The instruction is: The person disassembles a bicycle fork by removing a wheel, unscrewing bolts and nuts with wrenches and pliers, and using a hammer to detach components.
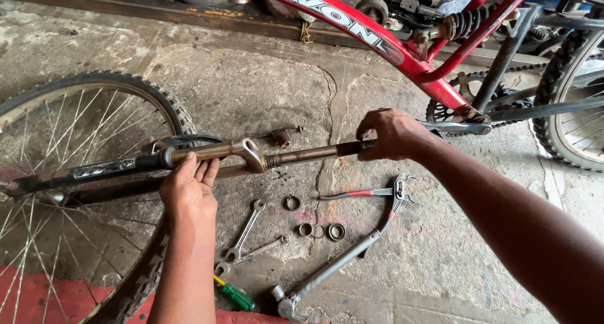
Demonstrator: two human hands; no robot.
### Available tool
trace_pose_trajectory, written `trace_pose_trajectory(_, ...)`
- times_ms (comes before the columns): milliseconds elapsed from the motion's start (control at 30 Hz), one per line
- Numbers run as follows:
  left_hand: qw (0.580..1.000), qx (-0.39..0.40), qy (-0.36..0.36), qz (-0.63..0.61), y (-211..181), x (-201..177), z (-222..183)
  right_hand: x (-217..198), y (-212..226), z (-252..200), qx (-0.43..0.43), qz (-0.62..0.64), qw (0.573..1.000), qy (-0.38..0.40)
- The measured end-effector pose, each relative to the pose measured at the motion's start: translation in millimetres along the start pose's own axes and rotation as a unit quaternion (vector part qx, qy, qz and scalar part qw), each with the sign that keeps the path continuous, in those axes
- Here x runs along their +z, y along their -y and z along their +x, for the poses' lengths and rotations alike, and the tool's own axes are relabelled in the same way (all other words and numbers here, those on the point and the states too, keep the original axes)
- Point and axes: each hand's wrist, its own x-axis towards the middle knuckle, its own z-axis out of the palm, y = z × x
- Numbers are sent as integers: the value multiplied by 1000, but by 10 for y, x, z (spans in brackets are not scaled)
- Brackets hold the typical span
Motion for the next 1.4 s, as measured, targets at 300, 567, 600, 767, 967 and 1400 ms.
trace_pose_trajectory(300, 1000, 2, 6, -16, 77, -76, 113, -186, -322, -171, -35, -77, 994, -68)
trace_pose_trajectory(567, 997, -42, 43, -43, 132, -118, 281, -248, -364, -41, 87, -30, 995, 48)
trace_pose_trajectory(600, 999, -18, 22, -21, 102, -134, 213, -228, -367, -30, 98, -28, 992, 76)
trace_pose_trajectory(767, 999, -32, -3, -11, 12, 28, 86, -190, -437, -38, 24, -39, 996, 80)
trace_pose_trajectory(967, 1000, -27, -4, -15, -14, 46, 30, -69, -584, -25, 11, -13, 997, 73)
trace_pose_trajectory(1400, 999, -20, -27, -13, 19, 83, 110, -298, -656, -39, 10, -35, 999, 10)
